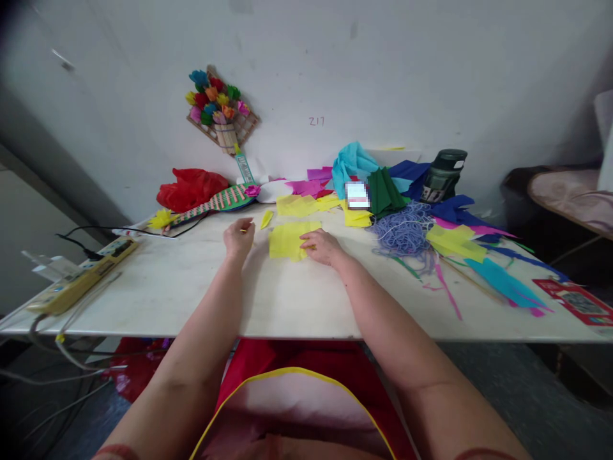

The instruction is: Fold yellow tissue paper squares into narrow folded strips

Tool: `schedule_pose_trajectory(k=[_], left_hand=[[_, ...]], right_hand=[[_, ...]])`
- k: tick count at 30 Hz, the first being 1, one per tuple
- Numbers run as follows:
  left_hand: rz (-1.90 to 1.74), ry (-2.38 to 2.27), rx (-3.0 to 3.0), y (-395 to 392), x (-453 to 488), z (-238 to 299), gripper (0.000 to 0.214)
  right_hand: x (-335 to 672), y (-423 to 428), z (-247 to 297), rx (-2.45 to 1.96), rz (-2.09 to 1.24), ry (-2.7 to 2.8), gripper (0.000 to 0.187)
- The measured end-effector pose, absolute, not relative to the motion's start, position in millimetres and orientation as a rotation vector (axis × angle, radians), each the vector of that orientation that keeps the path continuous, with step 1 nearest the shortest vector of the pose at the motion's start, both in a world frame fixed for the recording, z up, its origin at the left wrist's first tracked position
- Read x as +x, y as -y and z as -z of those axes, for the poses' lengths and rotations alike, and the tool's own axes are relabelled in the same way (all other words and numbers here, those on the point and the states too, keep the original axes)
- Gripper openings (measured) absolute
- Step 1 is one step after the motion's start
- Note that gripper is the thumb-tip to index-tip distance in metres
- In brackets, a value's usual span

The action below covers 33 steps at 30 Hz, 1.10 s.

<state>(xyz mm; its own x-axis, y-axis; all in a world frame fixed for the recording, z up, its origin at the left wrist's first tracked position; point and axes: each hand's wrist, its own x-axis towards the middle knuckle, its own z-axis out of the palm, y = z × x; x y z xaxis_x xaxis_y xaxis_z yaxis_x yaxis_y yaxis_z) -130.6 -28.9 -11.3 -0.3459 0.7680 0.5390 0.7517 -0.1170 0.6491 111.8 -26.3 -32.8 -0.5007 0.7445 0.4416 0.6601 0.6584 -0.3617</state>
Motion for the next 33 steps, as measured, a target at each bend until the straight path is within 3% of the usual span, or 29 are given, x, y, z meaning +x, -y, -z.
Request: schedule_pose_trajectory(k=[8,21,30,33], left_hand=[[-1.184,-1.503,2.061,27.7,-102.0,27.0,0.026],[-0.986,-1.568,2.111,29.3,-99.5,27.3,0.04],[-1.208,-1.632,2.029,36.1,-93.8,16.8,0.024],[-1.252,-1.492,1.845,40.6,-88.3,10.9,0.035]], right_hand=[[111.8,28.9,30.2,-1.191,-0.171,2.352,0.027],[111.7,28.3,31.0,-1.187,-0.117,2.364,0.034],[112.4,25.1,31.4,-1.142,0.05,2.281,0.044],[112.5,29.1,24.9,-1.103,0.139,2.245,0.048]])
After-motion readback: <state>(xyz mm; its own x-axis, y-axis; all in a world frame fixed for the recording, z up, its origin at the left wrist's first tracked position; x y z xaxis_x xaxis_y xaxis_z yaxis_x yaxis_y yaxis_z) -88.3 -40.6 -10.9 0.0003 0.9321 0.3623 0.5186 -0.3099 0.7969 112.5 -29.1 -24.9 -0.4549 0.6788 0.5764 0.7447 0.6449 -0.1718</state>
